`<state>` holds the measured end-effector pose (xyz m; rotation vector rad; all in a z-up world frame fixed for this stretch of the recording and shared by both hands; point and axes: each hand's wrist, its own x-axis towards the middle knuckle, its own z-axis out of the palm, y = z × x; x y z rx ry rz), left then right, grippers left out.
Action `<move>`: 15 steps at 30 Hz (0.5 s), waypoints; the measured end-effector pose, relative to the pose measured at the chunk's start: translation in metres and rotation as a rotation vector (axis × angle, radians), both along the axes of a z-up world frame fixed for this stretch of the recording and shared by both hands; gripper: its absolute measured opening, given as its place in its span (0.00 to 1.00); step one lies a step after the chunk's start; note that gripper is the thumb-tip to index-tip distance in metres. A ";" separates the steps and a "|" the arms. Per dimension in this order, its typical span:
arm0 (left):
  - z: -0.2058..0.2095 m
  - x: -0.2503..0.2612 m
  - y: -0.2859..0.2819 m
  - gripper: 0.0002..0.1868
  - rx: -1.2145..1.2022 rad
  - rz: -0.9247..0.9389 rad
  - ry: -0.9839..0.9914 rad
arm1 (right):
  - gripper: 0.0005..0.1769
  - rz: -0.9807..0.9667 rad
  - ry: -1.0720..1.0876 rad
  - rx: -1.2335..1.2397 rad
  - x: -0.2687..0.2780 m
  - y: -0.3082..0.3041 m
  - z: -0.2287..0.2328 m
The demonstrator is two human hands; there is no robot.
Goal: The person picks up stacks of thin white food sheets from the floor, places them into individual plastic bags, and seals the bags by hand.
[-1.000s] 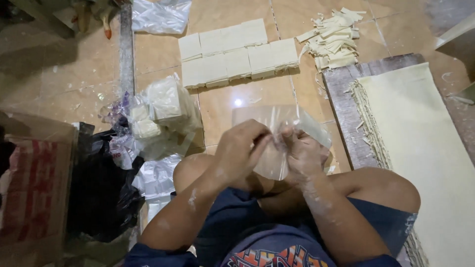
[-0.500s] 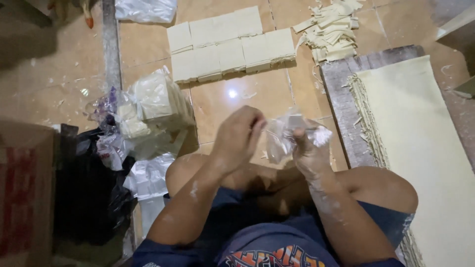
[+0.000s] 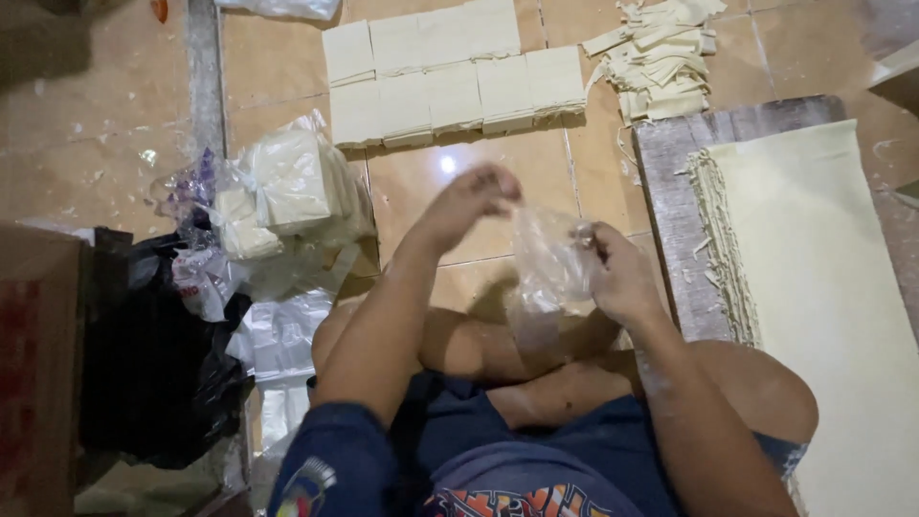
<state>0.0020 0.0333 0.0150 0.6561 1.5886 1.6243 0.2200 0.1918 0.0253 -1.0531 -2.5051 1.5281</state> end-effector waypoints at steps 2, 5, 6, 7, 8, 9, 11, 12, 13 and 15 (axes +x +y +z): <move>-0.068 -0.038 0.020 0.14 -0.024 0.302 -0.323 | 0.11 -0.019 0.029 0.031 0.004 -0.004 -0.011; -0.148 -0.092 0.052 0.25 -0.140 0.860 -0.569 | 0.08 -0.070 -0.036 -0.050 0.001 -0.007 -0.010; -0.148 -0.096 0.058 0.35 -0.092 0.938 -0.691 | 0.04 -0.108 -0.116 -0.107 0.000 -0.008 -0.007; -0.148 -0.100 0.063 0.46 -0.046 1.017 -0.814 | 0.03 -0.146 -0.197 -0.166 -0.003 -0.010 -0.004; -0.137 -0.104 0.073 0.46 -0.046 1.016 -0.823 | 0.03 -0.146 -0.205 -0.161 -0.003 -0.008 -0.011; -0.127 -0.108 0.082 0.46 -0.022 1.086 -0.814 | 0.05 -0.148 -0.252 -0.130 -0.004 -0.006 -0.018; -0.106 -0.118 0.102 0.45 -0.001 1.155 -0.812 | 0.08 -0.152 -0.306 -0.094 -0.005 -0.004 -0.021; -0.096 -0.125 0.111 0.46 -0.075 1.185 -0.775 | 0.08 -0.108 -0.254 -0.027 -0.005 -0.004 -0.015; -0.087 -0.129 0.116 0.46 -0.156 1.219 -0.736 | 0.09 -0.059 -0.206 0.034 -0.003 -0.008 -0.010; -0.053 -0.124 0.120 0.49 -0.194 1.249 -0.762 | 0.11 -0.047 -0.196 0.080 -0.013 -0.011 -0.003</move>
